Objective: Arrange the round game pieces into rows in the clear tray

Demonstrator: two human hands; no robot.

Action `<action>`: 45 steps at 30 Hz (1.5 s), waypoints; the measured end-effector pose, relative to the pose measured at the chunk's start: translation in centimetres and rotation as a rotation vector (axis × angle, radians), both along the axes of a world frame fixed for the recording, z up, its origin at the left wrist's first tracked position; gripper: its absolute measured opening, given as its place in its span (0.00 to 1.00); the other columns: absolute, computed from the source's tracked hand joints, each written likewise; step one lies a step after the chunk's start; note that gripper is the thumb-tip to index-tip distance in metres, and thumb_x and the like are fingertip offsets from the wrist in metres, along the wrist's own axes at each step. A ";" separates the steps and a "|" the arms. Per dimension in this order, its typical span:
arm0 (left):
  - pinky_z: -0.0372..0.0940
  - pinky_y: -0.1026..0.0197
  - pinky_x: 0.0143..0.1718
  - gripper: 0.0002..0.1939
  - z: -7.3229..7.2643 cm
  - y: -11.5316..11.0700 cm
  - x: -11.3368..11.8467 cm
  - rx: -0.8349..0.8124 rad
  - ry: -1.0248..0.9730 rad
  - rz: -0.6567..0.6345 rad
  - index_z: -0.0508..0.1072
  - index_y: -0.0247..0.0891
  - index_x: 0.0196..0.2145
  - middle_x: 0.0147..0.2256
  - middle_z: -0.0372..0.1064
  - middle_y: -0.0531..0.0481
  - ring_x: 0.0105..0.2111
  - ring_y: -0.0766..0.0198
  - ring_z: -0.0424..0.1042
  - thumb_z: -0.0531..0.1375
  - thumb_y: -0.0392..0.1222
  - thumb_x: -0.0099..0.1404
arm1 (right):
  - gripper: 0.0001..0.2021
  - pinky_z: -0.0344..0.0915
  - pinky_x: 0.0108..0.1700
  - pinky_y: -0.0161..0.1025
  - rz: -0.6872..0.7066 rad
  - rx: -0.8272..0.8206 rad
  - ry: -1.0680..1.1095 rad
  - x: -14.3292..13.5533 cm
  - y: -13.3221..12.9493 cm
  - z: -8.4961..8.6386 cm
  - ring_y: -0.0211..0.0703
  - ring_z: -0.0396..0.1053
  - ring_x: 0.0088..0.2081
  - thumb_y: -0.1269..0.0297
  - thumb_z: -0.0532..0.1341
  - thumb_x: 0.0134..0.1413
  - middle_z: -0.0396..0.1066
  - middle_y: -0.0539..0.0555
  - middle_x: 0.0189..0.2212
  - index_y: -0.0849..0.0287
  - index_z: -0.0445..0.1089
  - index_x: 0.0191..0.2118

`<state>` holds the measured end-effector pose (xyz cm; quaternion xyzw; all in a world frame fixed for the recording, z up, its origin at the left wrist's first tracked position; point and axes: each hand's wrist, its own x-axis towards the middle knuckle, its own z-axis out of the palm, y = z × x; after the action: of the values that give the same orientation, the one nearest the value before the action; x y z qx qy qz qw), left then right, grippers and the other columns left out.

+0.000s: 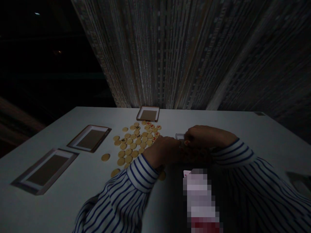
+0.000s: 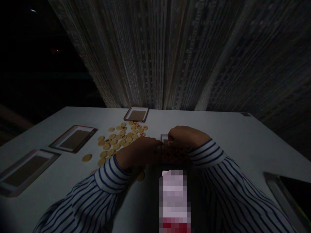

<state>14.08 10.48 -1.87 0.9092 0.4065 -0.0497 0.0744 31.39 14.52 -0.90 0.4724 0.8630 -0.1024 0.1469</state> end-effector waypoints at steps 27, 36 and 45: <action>0.66 0.56 0.32 0.15 0.1 0.1 0.0 -0.030 0.007 -0.013 0.70 0.37 0.43 0.37 0.74 0.39 0.36 0.52 0.74 0.52 0.46 0.63 | 0.14 0.59 0.31 0.37 0.001 -0.045 0.039 0.4 0.2 0.0 0.42 0.69 0.31 0.61 0.55 0.49 0.75 0.57 0.33 0.57 0.74 0.38; 0.67 0.56 0.34 0.16 -0.3 0.3 -0.1 -0.024 0.013 -0.006 0.69 0.36 0.44 0.38 0.73 0.40 0.37 0.53 0.74 0.52 0.46 0.63 | 0.14 0.61 0.35 0.37 0.019 -0.079 0.058 0.3 0.1 0.2 0.42 0.70 0.34 0.68 0.56 0.47 0.75 0.55 0.36 0.56 0.74 0.40; 0.66 0.56 0.36 0.16 0.4 0.0 0.1 -0.069 0.020 0.000 0.69 0.35 0.45 0.40 0.73 0.39 0.39 0.53 0.73 0.52 0.44 0.62 | 0.13 0.62 0.35 0.38 -0.031 -0.073 0.027 0.3 0.0 0.3 0.44 0.71 0.35 0.65 0.56 0.49 0.75 0.57 0.36 0.58 0.74 0.40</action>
<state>14.14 10.48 -1.47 0.9055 0.4054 -0.0730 0.1018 31.67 14.57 -0.62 0.4786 0.8532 -0.1424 0.1507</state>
